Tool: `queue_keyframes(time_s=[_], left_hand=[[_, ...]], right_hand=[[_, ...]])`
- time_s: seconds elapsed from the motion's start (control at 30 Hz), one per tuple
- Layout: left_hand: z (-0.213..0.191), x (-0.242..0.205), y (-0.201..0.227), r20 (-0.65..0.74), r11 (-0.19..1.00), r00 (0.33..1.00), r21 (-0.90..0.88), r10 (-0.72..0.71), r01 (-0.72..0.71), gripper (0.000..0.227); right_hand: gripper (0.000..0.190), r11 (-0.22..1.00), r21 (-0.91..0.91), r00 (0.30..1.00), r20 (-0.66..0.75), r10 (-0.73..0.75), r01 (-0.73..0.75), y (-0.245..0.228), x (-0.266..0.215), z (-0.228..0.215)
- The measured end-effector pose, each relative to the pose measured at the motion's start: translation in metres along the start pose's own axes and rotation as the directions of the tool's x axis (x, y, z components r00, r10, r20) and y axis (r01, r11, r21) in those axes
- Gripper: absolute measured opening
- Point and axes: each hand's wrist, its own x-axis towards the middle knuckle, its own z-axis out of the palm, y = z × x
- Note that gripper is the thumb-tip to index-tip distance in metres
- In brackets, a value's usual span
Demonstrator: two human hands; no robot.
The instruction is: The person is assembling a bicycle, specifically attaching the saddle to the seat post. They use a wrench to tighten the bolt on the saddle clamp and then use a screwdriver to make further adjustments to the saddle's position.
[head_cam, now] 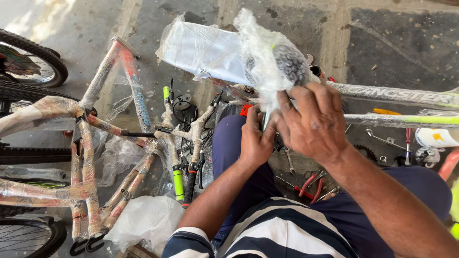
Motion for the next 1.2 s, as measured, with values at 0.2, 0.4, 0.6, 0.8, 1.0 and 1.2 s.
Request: queue_keyframes(time_s=[0.2, 0.4, 0.6, 0.8, 1.0, 1.2], left_hand=[[0.005, -0.01, 0.008, -0.007, 0.998, 0.998, 0.026, -0.06, 0.06, 0.047], [0.002, -0.008, 0.0, 0.025, 0.999, 0.999, 0.022, -0.039, 0.038, 0.048], [-0.004, 0.018, 0.008, 0.118, 0.989, 0.982, 0.057, -0.145, 0.139, 0.061], [0.006, 0.051, -0.025, -0.007, 0.995, 0.995, 0.019, 0.1, -0.099, 0.053], [0.009, 0.077, -0.071, 0.003, 0.887, 0.942, -0.337, -0.335, 0.317, 0.027], [0.031, 0.139, -0.122, 0.061, 0.984, 0.991, 0.119, 0.123, -0.129, 0.01]], right_hand=[[0.048, 0.995, 0.074, 0.953, -0.291, 0.088, -0.069, 0.021, 0.002, 0.023], [0.046, 0.946, 0.159, 0.943, -0.134, 0.305, -0.283, 0.027, -0.011, 0.053], [0.044, 0.977, 0.047, 0.967, -0.136, 0.214, -0.21, 0.029, -0.026, 0.06], [0.054, 0.992, 0.119, 0.979, -0.193, 0.069, -0.046, 0.014, -0.013, 0.074], [0.089, 0.996, 0.066, 0.996, 0.068, 0.051, -0.055, 0.03, -0.004, 0.041], [0.094, 0.937, 0.056, 0.833, 0.479, 0.277, -0.344, 0.122, 0.006, 0.034]])
